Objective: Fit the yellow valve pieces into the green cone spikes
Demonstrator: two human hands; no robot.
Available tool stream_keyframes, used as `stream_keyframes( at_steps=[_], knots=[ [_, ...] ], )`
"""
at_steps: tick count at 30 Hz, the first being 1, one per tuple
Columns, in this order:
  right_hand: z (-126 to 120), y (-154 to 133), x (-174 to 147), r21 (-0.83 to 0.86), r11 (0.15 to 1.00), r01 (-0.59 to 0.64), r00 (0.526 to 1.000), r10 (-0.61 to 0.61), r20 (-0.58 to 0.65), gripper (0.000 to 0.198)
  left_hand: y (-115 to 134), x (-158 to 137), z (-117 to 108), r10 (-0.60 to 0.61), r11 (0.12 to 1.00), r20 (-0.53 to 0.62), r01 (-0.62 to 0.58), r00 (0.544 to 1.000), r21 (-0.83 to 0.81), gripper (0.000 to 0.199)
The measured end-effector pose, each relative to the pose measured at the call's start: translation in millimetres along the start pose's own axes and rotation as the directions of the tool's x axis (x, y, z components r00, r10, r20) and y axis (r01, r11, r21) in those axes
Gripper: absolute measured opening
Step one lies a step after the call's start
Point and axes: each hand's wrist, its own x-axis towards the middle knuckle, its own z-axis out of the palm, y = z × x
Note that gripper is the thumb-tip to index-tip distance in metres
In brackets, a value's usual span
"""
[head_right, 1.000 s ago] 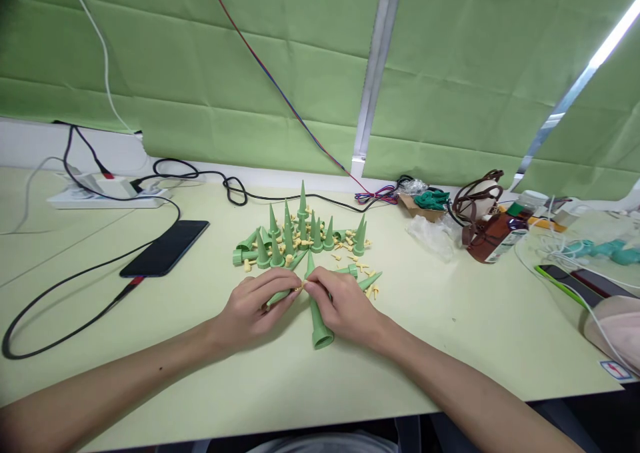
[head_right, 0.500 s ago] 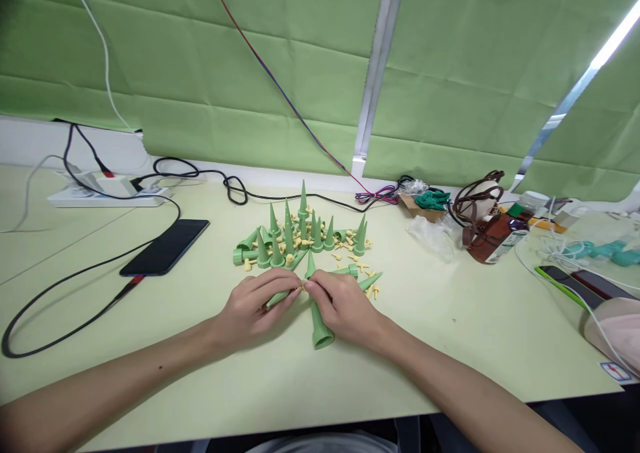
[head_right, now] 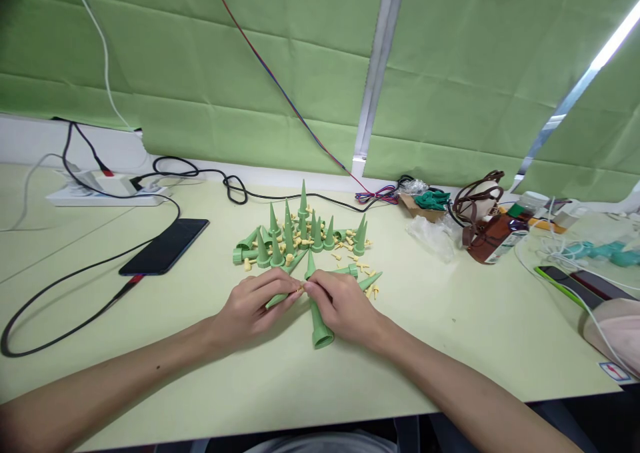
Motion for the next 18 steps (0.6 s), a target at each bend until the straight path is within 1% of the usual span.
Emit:
stream_keyframes(
  at_steps=[8,15,18],
  knots=[
    [0.3,0.2,0.8,-0.019,1.0,0.003,1.0,-0.003,0.005,0.029,1.4,2.4,-1.0,0.026,0.996,0.026,-0.028,0.999,0.083,0.008],
    [1.1,1.0,-0.2,-0.055,0.998,0.0,0.999,0.002,0.034,0.034,0.8,1.6,-1.1,0.07,0.99,0.051,-0.076,0.996,0.117,0.01],
    [1.4,0.8,0.1,-0.065,0.998,-0.002,0.999,0.005,0.038,0.035,0.0,0.6,-1.0,0.071,0.987,0.069,-0.08,0.995,0.136,0.01]
  ],
)
